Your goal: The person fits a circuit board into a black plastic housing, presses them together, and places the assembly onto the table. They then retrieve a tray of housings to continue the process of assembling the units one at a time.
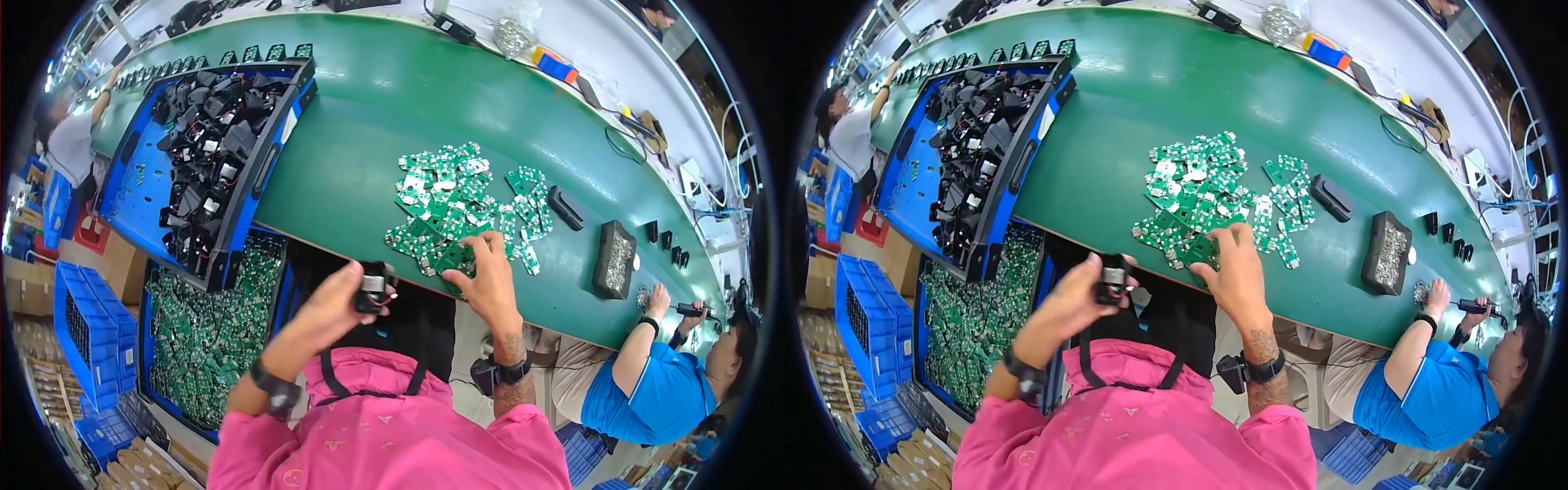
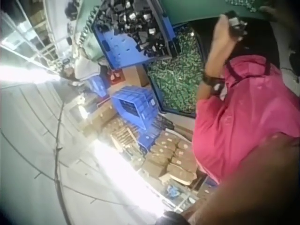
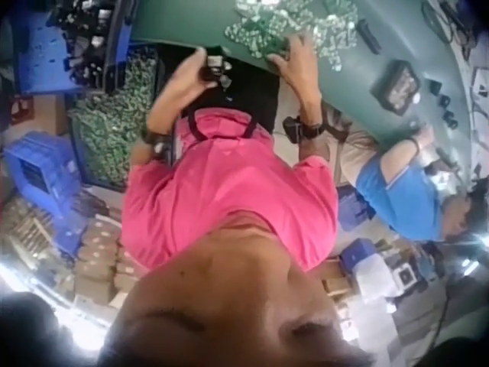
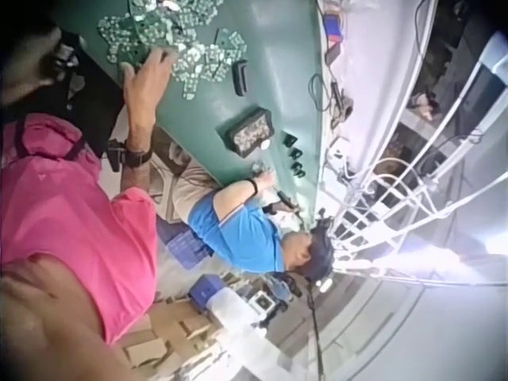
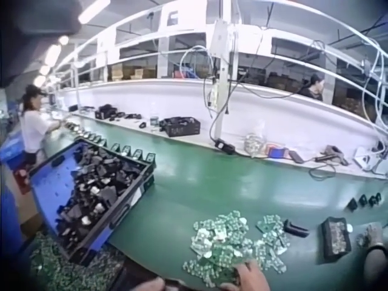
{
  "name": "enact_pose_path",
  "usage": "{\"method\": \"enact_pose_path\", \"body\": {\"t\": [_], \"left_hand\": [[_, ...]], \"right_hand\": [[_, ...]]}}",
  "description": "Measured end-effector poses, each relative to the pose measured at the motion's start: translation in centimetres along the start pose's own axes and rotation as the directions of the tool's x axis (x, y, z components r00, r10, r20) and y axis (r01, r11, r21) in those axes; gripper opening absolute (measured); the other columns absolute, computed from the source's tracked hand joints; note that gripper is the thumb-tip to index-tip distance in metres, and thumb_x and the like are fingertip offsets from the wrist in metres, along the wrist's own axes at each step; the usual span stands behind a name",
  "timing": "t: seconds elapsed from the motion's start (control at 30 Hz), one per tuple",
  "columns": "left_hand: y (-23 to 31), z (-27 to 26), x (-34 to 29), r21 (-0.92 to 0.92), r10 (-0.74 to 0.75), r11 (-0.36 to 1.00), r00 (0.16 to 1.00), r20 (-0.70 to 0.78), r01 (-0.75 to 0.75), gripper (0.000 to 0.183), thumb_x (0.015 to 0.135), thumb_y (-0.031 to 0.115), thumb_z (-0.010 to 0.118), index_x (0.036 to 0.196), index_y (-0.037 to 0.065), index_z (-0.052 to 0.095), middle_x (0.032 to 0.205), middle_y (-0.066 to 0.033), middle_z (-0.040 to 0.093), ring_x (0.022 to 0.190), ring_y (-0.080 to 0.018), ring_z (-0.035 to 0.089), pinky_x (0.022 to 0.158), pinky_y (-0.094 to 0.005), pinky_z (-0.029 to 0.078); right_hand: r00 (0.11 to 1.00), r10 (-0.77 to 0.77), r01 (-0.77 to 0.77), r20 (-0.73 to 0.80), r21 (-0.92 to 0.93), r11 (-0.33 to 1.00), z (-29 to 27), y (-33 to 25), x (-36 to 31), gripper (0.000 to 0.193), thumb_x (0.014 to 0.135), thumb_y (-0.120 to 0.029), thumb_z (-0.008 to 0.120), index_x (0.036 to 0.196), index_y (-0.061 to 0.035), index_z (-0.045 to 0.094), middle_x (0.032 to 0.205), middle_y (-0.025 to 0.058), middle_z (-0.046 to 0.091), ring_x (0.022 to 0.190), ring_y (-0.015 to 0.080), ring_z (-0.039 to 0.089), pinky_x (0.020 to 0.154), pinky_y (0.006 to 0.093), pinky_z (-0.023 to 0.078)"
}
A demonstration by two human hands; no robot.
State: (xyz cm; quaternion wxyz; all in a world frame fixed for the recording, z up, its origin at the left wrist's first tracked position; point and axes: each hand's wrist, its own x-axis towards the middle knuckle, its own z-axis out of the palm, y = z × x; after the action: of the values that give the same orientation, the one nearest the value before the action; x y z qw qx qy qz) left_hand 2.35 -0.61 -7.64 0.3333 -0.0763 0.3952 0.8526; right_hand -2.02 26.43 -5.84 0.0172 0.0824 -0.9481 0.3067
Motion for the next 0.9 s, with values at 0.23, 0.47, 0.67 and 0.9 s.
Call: {"method": "enact_pose_path", "body": {"t": [0.23,0.47,0.67,0.9], "left_hand": [[-1.8,4.3,3.8,0.015,0.027,0.999,0.996,0.088,-0.029,0.067,0.096,0.014,0.059,0.152,0.015,0.023,0.115,-0.0131,0.057,0.091,-0.0196,0.061,0.075,-0.0334,0.053],[-0.2,4.6,3.4,0.045,-0.023,0.999,0.995,0.098,0.019,0.065,0.092,0.006,0.057,0.149,0.015,0.027,0.125,-0.0166,0.053,0.081,-0.0242,0.066,0.07,-0.0353,0.055],[0.5,4.3,2.8,-0.143,0.055,0.989,0.985,0.165,-0.031,0.076,0.08,-0.002,0.05,0.149,0.013,0.023,0.132,-0.0209,0.049,0.089,-0.0314,0.066,0.068,-0.0366,0.056],[-0.2,4.7,2.6,0.183,0.124,0.971,0.979,0.159,-0.153,0.081,0.081,-0.008,0.048,0.154,0.011,0.016,0.138,-0.0181,0.042,0.095,-0.0261,0.064,0.07,-0.0363,0.057]], "right_hand": [[0.969,0.192,-0.117,-0.157,0.396,0.911,1.1,3.0,0.1,0.021,0.081,-0.007,0.077,0.095,-0.0011,0.063,0.084,0.0024,0.061,0.071,0.009,0.056,0.062,0.0245,0.045],[0.928,0.348,-0.08,-0.134,0.84,0.537,-0.8,-1.7,-3.0,0.018,0.089,0.002,0.063,0.103,-0.0017,0.052,0.095,0.01,0.066,0.063,0.0131,0.063,0.051,0.0204,0.044],[0.856,0.209,0.248,-0.472,0.73,0.637,0.3,-2.0,-3.1,0.014,0.091,0.003,0.049,0.102,-0.0026,0.043,0.142,0.0247,0.043,0.089,0.0303,0.072,0.052,0.0223,0.05],[0.985,0.086,-0.174,0.151,0.891,0.419,0.4,-2.8,-5.7,0.037,0.081,0.005,0.048,0.117,-0.0019,0.043,0.082,0.0129,0.068,0.058,0.0088,0.052,0.05,0.0216,0.04]]}}
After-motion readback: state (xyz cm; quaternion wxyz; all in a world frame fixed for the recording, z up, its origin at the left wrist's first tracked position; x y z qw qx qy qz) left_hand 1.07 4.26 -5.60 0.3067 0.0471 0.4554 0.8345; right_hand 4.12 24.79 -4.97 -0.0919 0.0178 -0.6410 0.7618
